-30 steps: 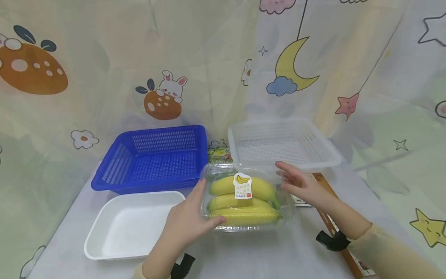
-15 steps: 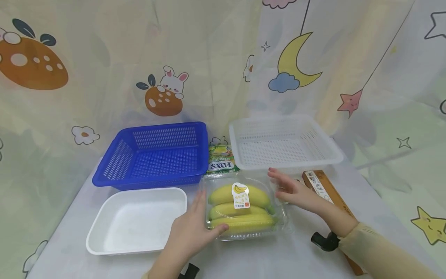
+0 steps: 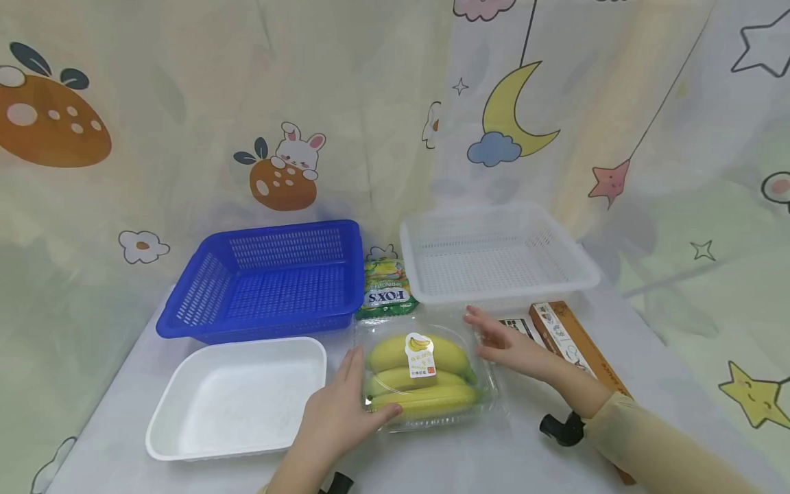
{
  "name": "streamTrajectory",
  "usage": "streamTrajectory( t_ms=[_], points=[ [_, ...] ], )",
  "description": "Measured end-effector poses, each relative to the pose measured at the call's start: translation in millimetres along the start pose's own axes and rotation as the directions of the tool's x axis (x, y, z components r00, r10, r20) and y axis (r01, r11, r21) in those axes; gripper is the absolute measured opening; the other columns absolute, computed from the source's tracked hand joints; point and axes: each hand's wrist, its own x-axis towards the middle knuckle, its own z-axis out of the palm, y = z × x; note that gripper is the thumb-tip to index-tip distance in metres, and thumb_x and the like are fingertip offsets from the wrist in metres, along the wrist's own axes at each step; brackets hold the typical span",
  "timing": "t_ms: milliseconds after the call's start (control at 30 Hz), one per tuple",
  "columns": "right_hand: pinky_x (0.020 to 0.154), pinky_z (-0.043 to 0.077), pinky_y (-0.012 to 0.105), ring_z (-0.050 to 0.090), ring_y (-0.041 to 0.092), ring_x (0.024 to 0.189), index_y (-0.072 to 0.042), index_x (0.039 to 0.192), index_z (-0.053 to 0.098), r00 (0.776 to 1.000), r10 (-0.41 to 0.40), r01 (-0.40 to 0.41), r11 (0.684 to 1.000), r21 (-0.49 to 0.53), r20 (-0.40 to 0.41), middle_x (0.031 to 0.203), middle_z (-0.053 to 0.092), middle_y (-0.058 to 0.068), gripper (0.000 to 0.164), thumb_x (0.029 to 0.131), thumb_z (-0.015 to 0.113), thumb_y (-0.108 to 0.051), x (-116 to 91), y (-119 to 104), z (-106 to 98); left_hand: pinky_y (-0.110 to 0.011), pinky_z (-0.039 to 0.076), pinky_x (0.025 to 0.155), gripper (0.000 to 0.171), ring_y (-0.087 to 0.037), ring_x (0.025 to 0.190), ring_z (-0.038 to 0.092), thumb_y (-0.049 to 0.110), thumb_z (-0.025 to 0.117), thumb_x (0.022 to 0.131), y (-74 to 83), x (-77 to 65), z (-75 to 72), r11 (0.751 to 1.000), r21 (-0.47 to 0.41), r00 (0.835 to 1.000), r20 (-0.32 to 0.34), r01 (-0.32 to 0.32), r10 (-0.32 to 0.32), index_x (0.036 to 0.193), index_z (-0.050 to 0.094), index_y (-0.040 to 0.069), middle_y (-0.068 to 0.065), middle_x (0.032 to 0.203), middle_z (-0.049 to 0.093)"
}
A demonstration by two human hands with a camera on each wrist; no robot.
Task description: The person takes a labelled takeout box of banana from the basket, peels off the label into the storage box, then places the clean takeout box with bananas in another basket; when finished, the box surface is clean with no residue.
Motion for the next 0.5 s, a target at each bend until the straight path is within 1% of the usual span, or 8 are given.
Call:
streamTrajectory(
  t_ms=[200,333,500],
  points=[
    [0.105,0.022,0.053,0.013,0.044,0.135,0.001,0.142,0.024,1.000,0.016,-0.016,1.000,0.011,-0.003,0.151,0.002,0.021,0.057,0.092,0.049,-0.011,2.1,7.9,4.4,-0.048,0.051,0.072,0.108,-0.035,0.107,0.058,0.072,0.059,0.064,-1.0,0.8,3.5,1.000,-0.003,1.000,0.013,0.008,-0.008,0.142,0.027,0.004,-0.017,0.143,0.036],
    [0.105,0.023,0.053,0.016,0.044,0.134,0.001,0.142,0.024,1.000,0.018,-0.018,1.000,-0.010,-0.013,0.151,0.004,0.021,0.057,0.092,0.049,-0.012,2.4,10.4,4.5,-0.048,0.051,0.072,0.107,-0.034,0.103,0.060,0.071,0.060,0.064,1.5,1.8,2.7,1.000,-0.003,1.000,0.019,0.018,-0.017,0.142,0.027,0.005,-0.017,0.143,0.036],
    [0.104,0.023,0.055,0.017,0.046,0.133,0.003,0.142,0.023,1.000,0.006,-0.006,1.000,-0.007,-0.006,0.151,0.003,0.022,0.057,0.092,0.049,-0.010,5.1,9.8,4.0,-0.047,0.051,0.070,0.107,-0.034,0.100,0.061,0.071,0.060,0.064,1.9,2.3,2.6,1.000,-0.013,0.999,0.022,0.028,-0.028,0.142,0.027,0.005,-0.017,0.143,0.036]
  ],
)
